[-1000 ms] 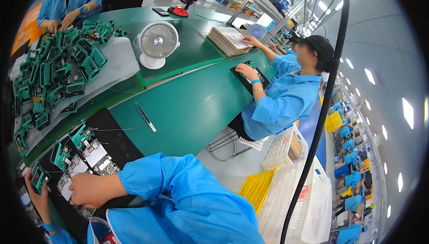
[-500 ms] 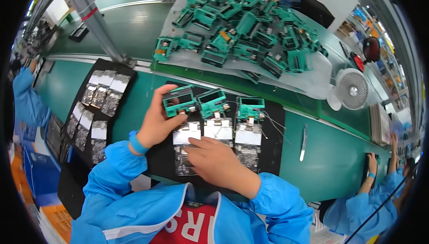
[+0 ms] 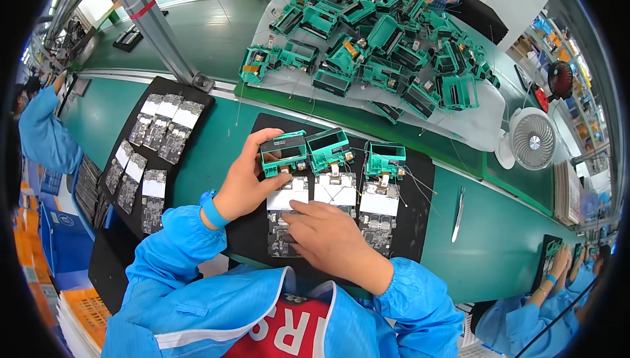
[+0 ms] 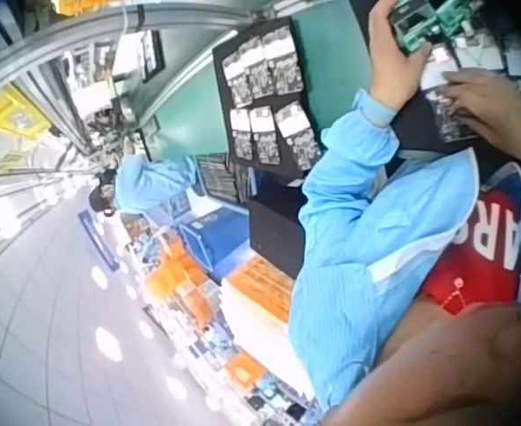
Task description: The person assembles circuit boards by attaching green plastic components to them, using tweezers to manipulate the small parts.
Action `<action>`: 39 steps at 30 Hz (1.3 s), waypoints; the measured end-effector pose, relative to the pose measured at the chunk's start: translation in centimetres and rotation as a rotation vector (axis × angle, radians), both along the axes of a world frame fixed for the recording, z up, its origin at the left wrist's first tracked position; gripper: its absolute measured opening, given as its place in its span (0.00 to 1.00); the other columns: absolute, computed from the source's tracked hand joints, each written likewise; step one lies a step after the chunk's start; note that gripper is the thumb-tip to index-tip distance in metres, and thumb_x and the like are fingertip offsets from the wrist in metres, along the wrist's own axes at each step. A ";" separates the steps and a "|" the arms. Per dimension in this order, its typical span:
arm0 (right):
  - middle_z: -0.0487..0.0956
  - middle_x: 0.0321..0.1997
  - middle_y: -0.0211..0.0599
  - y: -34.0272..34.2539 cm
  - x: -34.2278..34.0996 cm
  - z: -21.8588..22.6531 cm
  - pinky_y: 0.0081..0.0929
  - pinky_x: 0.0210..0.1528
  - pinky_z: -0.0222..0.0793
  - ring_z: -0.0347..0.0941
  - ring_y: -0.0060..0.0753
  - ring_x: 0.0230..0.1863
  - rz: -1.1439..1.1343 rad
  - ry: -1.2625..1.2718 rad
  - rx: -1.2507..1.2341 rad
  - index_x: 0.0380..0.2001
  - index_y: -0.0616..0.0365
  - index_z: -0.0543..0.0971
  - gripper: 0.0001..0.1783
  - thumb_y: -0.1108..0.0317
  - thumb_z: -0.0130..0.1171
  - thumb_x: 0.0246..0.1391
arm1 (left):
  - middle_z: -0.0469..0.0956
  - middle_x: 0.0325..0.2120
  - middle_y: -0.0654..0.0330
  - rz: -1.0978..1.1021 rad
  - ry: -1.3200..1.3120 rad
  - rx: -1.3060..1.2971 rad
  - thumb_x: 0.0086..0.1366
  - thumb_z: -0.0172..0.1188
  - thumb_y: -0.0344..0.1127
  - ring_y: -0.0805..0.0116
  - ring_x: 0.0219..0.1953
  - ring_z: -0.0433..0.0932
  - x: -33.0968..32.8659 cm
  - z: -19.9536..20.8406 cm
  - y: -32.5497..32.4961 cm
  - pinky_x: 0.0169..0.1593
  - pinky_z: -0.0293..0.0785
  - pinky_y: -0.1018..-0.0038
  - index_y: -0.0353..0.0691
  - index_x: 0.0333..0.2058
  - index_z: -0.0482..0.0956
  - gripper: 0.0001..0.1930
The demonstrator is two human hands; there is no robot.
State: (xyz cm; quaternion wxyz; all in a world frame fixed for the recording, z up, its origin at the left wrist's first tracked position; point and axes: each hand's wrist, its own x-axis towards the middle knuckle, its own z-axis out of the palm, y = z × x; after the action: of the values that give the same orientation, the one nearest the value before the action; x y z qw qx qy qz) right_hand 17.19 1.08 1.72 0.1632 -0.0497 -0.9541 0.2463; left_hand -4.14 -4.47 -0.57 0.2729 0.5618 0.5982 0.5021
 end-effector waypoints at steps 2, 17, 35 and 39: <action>0.80 0.55 0.32 -0.1 0.0 -0.1 0.42 0.57 0.72 0.73 0.42 0.61 0.000 0.003 -0.001 0.36 0.53 0.77 0.17 0.69 0.71 0.41 | 0.70 0.47 0.61 -0.001 -0.068 -0.073 0.55 0.67 0.17 0.72 0.49 0.72 0.2 0.7 -0.3 0.50 0.77 0.74 0.47 0.64 0.61 0.39; 0.79 0.55 0.36 0.2 0.1 0.1 0.43 0.61 0.69 0.72 0.42 0.61 0.029 -0.015 0.002 0.40 0.57 0.77 0.17 0.68 0.69 0.45 | 0.69 0.53 0.61 0.025 -0.152 -0.109 0.55 0.67 0.20 0.68 0.47 0.74 0.4 1.4 -0.3 0.41 0.77 0.74 0.47 0.62 0.63 0.37; 0.79 0.39 0.43 0.2 -1.4 -2.7 0.45 0.51 0.71 0.75 0.51 0.50 0.056 0.116 -0.060 0.29 0.60 0.77 0.13 0.63 0.65 0.44 | 0.63 0.62 0.51 0.063 0.125 0.008 0.61 0.55 0.16 0.60 0.60 0.69 -0.2 -1.9 -0.7 0.62 0.66 0.68 0.37 0.66 0.58 0.35; 0.78 0.34 0.43 1.5 -1.4 -0.1 0.47 0.38 0.72 0.76 0.50 0.36 -0.034 -0.040 -0.049 0.30 0.59 0.78 0.13 0.62 0.65 0.46 | 0.64 0.62 0.52 0.048 0.094 0.035 0.62 0.54 0.15 0.61 0.58 0.71 0.6 -2.5 0.3 0.61 0.67 0.69 0.38 0.67 0.58 0.34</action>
State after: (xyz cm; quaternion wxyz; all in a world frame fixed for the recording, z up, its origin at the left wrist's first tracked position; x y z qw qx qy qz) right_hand 15.78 2.56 1.58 0.1469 -0.0750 -0.9498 0.2657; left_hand -3.55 -4.21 -3.04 0.2226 0.5750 0.6145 0.4921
